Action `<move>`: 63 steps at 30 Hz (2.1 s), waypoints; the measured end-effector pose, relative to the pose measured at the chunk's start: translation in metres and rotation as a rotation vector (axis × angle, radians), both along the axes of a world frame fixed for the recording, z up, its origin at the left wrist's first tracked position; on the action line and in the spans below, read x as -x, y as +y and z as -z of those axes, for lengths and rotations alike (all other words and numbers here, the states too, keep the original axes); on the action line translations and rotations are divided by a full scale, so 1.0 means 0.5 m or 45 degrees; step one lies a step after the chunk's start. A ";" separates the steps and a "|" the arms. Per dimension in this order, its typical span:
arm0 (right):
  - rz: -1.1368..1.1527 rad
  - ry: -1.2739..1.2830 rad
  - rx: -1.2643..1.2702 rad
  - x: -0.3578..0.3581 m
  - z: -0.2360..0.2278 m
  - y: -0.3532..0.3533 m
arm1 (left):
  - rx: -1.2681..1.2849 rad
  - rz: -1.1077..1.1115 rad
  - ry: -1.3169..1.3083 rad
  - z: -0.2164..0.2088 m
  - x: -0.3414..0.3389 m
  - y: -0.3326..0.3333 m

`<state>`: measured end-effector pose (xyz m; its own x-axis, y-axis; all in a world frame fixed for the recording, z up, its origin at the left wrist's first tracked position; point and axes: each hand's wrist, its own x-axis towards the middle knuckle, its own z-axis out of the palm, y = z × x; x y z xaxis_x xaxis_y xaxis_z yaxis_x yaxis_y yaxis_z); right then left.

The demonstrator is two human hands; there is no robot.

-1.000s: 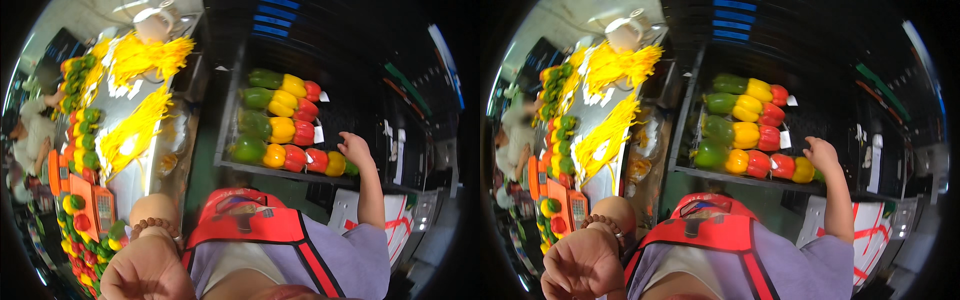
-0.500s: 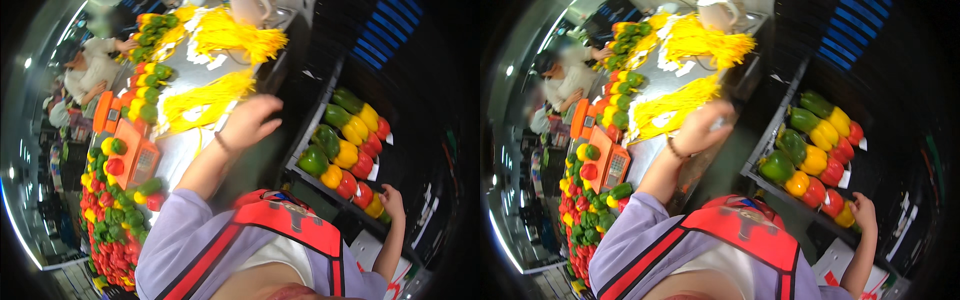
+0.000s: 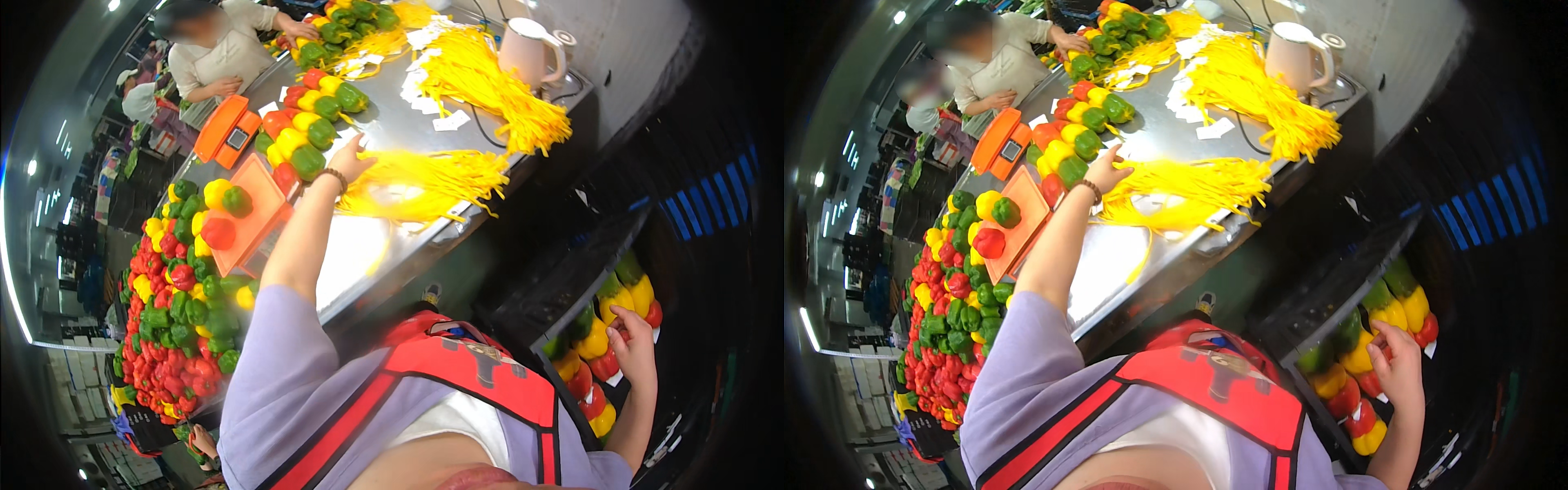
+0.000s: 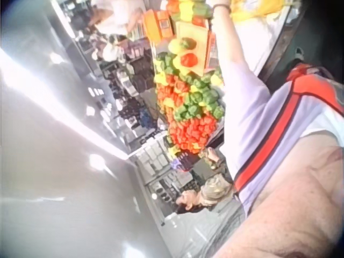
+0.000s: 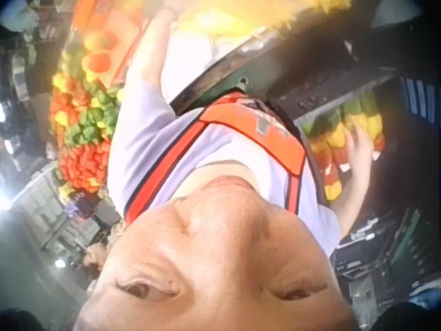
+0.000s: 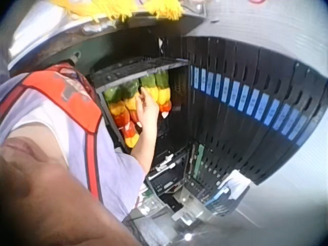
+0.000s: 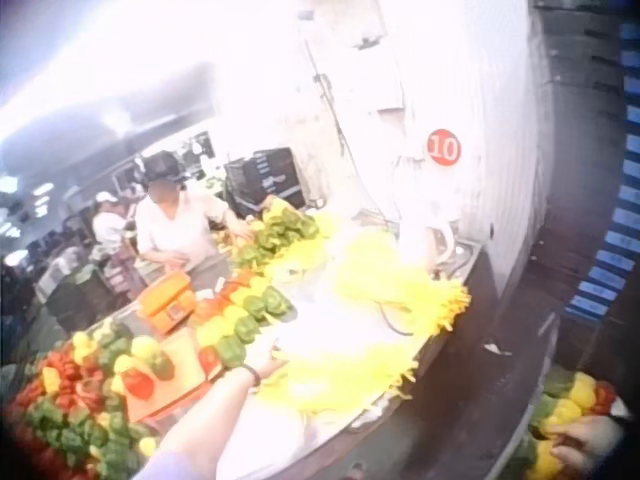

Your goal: The person selects red, yellow, and green bell peppers from a bulk pile and threads them onto yellow plastic skewers. They tie the skewers into small bundles and place the finished bundles into black crates. The person also moves a hand truck and handles a phone briefly.

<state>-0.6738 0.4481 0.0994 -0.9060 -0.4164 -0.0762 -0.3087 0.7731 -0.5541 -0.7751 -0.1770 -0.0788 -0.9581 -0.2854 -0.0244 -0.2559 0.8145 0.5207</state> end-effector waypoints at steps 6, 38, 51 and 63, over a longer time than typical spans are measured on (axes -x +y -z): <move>-0.199 0.254 0.100 0.070 -0.017 -0.200 | -0.014 -0.277 -0.018 -0.045 0.112 -0.207; 0.215 0.171 -0.409 0.126 0.111 -0.330 | -1.328 -1.181 0.680 0.058 0.335 -0.500; -0.393 -0.491 -0.388 0.198 0.063 -0.337 | -1.562 -0.773 0.524 -0.021 0.167 -0.365; -1.897 0.471 -0.507 0.152 0.129 -0.731 | -1.179 -0.473 -0.213 0.164 -0.733 0.387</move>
<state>-0.7498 0.0826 0.0352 0.2861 -0.9194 -0.2699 -0.9572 -0.2614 -0.1241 -0.4085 0.0165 -0.1609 -0.7763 -0.3657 -0.5135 -0.5388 -0.0380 0.8416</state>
